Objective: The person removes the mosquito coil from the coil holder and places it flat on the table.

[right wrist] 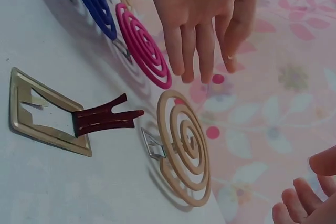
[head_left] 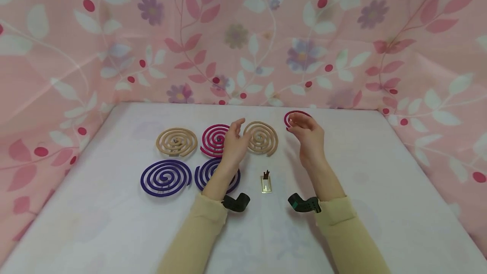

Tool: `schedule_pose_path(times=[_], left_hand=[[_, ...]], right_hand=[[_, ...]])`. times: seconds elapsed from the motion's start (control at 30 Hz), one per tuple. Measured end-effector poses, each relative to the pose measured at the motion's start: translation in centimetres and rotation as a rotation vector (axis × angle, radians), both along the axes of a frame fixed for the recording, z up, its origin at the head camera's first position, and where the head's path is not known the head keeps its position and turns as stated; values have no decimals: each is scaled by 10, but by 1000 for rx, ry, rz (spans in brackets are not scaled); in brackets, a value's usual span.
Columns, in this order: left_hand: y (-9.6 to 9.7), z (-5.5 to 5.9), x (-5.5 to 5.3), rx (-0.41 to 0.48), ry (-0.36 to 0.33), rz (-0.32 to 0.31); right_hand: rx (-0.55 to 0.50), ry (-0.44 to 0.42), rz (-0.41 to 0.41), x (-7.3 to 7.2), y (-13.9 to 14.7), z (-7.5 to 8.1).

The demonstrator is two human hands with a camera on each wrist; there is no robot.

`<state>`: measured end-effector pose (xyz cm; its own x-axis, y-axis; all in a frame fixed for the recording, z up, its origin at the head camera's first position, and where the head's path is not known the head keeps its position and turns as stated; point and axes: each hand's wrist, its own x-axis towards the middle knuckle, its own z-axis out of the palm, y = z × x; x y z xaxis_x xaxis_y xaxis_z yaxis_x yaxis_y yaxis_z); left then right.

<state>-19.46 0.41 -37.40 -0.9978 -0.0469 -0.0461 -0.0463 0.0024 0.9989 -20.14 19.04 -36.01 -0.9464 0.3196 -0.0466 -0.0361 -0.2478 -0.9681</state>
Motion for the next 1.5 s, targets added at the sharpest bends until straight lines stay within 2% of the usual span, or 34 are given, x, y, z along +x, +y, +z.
schedule_pose_path(times=[0.17, 0.5, 0.73, 0.87, 1.1, 1.27, 1.5], left_hand=[[-4, -3, 0, 113, -74, -28], [-11, -10, -5, 136, -110, -35], [-11, -14, -8, 118, -90, -34], [-11, -19, -9, 92, -78, -32], [-10, -18, -8, 103, -61, -44], [-9, -19, -6, 108, -60, -58], [-7, -20, -8, 115, -73, -63]], right_hand=[[-27, -41, 7, 0, -1, -7], [-18, -89, 49, 0, -6, -14], [22, -87, 73, -2, -7, -20], [38, -124, 85, -4, -7, -27], [65, -166, 158, -7, -8, -39], [46, -204, 185, -7, -9, -42], [65, -213, 200, -6, -10, -43]])
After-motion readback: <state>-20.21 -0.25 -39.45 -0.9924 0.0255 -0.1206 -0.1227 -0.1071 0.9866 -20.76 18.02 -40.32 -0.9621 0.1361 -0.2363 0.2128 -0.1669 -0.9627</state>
